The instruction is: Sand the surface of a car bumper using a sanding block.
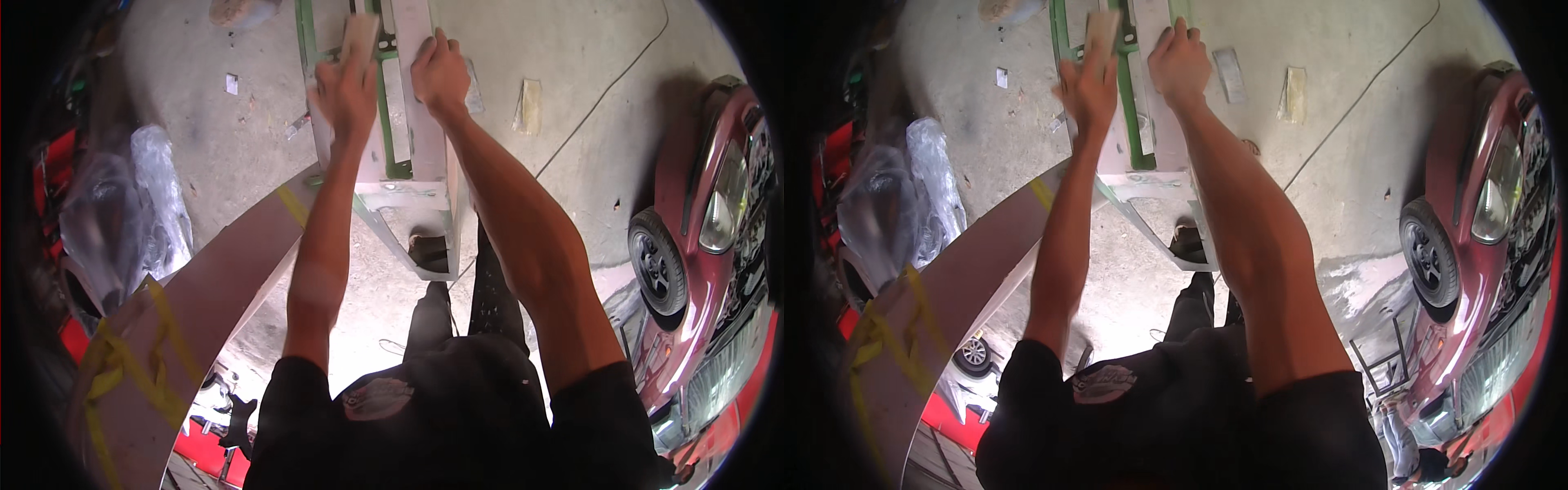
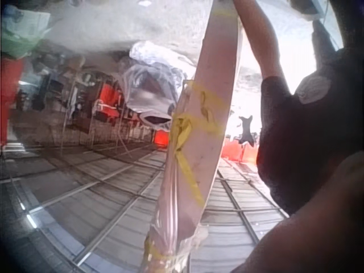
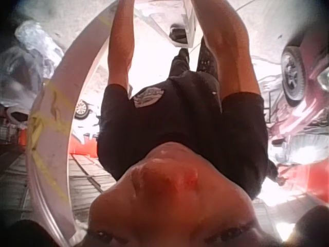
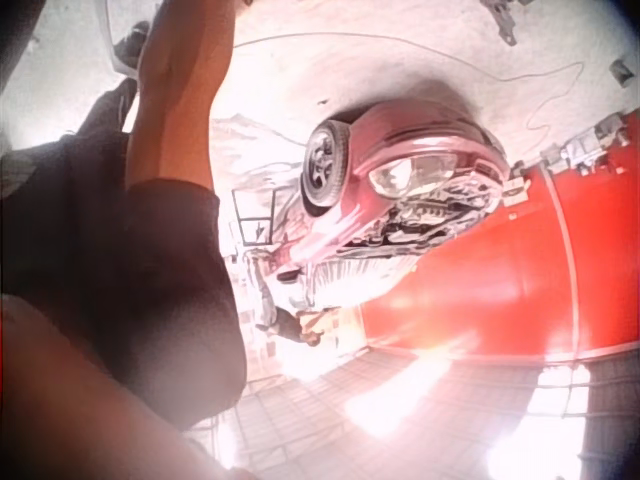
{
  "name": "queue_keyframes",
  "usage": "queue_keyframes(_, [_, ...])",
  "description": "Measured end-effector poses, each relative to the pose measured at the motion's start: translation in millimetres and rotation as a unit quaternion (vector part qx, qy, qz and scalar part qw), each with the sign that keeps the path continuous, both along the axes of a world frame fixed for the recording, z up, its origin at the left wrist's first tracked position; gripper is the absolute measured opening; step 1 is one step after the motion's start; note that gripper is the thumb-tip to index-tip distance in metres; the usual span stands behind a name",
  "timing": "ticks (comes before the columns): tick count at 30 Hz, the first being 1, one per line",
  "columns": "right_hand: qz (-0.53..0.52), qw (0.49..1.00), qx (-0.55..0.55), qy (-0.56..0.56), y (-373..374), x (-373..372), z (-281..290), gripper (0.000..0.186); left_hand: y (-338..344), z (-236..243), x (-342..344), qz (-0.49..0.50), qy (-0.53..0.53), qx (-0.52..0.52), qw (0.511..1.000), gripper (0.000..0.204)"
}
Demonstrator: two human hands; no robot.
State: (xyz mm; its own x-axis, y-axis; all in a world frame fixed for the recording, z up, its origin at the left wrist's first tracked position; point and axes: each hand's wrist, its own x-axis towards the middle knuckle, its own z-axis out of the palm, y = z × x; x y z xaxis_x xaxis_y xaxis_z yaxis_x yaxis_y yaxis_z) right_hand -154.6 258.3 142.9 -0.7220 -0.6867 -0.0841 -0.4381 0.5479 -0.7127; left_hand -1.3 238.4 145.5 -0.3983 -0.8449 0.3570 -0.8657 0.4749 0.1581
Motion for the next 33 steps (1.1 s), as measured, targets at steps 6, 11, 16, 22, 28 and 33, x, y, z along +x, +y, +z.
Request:
queue_keyframes(6, [-0.011, 1.000, 0.006, 0.015, 7.0, -12.2, -12.0, 0.042, 157.4, -12.7, 63.4, 0.041, -0.002, 0.105, 0.994, 0.053])
queue_keyframes(11, [-0.003, 1.000, -0.011, -0.009, 0.9, 7.0, 2.9, 0.042, 2.6, 7.2, 11.2, 0.055, -0.024, 0.086, 0.994, 0.045])
queue_keyframes(16, [-0.026, 1.000, -0.008, 0.014, 14.0, -19.8, -20.9, 0.041, 149.6, -12.9, 56.4, -0.036, 0.012, 0.049, 0.998, 0.049])
queue_keyframes(22, [-0.009, 1.000, -0.014, -0.006, -1.8, 6.6, -0.5, 0.041, 7.0, 21.8, 4.1, 0.074, -0.031, 0.176, 0.981, 0.051])
queue_keyframes(28, [-0.041, 0.999, -0.004, 0.028, 10.8, -19.1, -27.2, 0.042, 146.6, -12.3, 56.8, -0.046, 0.026, 0.102, 0.993, 0.051])
queue_keyframes(33, [-0.026, 0.999, -0.033, 0.015, -6.0, 4.9, -9.3, 0.043, 40.0, 0.6, 30.3, -0.009, 0.004, 0.097, 0.995, 0.046])
